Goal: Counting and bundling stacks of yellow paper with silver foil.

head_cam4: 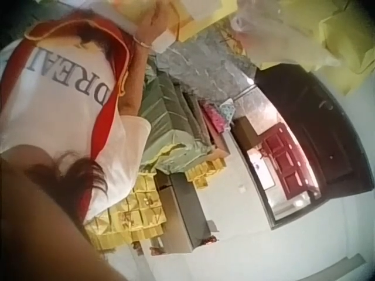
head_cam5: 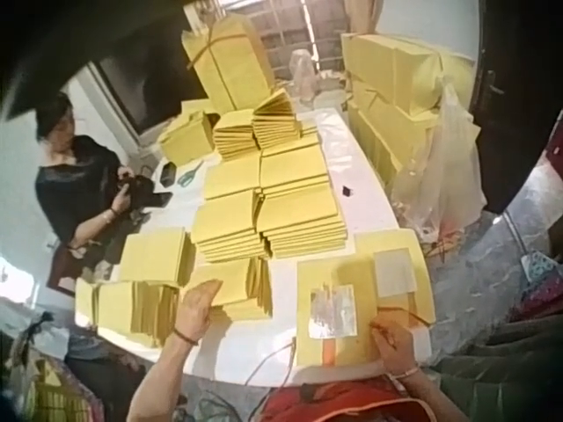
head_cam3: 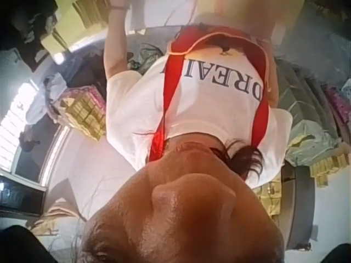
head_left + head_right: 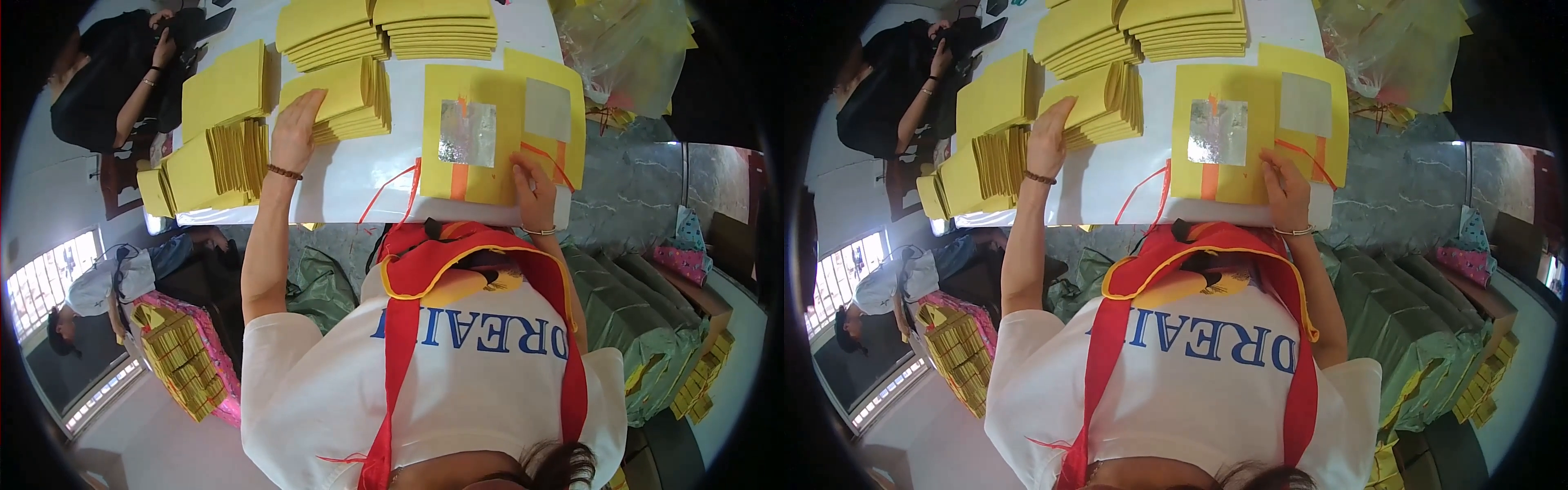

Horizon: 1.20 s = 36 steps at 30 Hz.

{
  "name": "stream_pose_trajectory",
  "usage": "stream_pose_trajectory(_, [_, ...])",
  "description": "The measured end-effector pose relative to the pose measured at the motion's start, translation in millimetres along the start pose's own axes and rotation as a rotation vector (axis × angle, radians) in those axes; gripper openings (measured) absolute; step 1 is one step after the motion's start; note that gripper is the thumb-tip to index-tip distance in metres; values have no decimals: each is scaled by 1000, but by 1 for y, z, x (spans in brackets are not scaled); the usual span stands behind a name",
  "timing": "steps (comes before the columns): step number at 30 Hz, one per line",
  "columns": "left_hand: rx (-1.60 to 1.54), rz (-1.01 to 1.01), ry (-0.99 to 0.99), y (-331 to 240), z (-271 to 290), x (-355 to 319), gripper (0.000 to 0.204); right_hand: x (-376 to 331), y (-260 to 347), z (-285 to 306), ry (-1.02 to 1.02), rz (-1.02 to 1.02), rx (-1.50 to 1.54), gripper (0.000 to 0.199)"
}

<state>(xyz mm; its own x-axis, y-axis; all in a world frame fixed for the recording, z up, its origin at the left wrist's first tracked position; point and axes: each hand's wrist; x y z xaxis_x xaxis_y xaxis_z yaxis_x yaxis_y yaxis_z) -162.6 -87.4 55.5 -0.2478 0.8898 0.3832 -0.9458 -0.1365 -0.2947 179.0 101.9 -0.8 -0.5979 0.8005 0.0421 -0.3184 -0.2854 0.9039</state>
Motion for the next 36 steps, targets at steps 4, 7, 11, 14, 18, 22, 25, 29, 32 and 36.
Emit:
stream_pose_trajectory(4, [49,-24,7,-2,10,14,60,0,-3,0,15,10,-37,22])
stream_pose_trajectory(7, [99,-70,-40,1,13,17,58,1,-5,-1,3,22,-57,20])
stream_pose_trajectory(11, [60,-59,110,15,-8,4,56,4,-1,-2,-6,40,-37,18])
stream_pose_trajectory(14, [66,0,234,11,-9,2,58,3,-4,-2,-10,47,-88,18])
stream_pose_trajectory(18, [286,42,359,0,2,13,59,3,-6,-4,-13,15,-82,19])
stream_pose_trajectory(22, [267,141,409,-1,-7,15,59,5,-1,-3,12,18,-123,19])
stream_pose_trajectory(25, [108,124,293,12,-23,-1,65,6,-4,-5,7,27,-113,19])
stream_pose_trajectory(29, [-73,129,242,12,-28,-11,71,6,-6,-9,-7,45,-173,19])
stream_pose_trajectory(32, [-30,113,237,12,-28,-13,74,6,-3,-9,-9,104,-278,19])
stream_pose_trajectory(36, [-13,105,314,11,-19,-5,76,6,-10,-6,-13,100,-241,18])
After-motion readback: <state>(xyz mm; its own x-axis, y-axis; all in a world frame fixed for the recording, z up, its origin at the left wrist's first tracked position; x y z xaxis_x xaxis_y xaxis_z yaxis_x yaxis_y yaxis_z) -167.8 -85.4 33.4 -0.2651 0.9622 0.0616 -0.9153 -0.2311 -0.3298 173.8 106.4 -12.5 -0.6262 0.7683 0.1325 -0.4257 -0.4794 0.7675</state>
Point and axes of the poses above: each hand's wrist, its own x-axis towards the middle knuckle, its own z-axis out of the back of the hand, y = z × x, and after that the axes turned 11 degrees about -x, right-handed
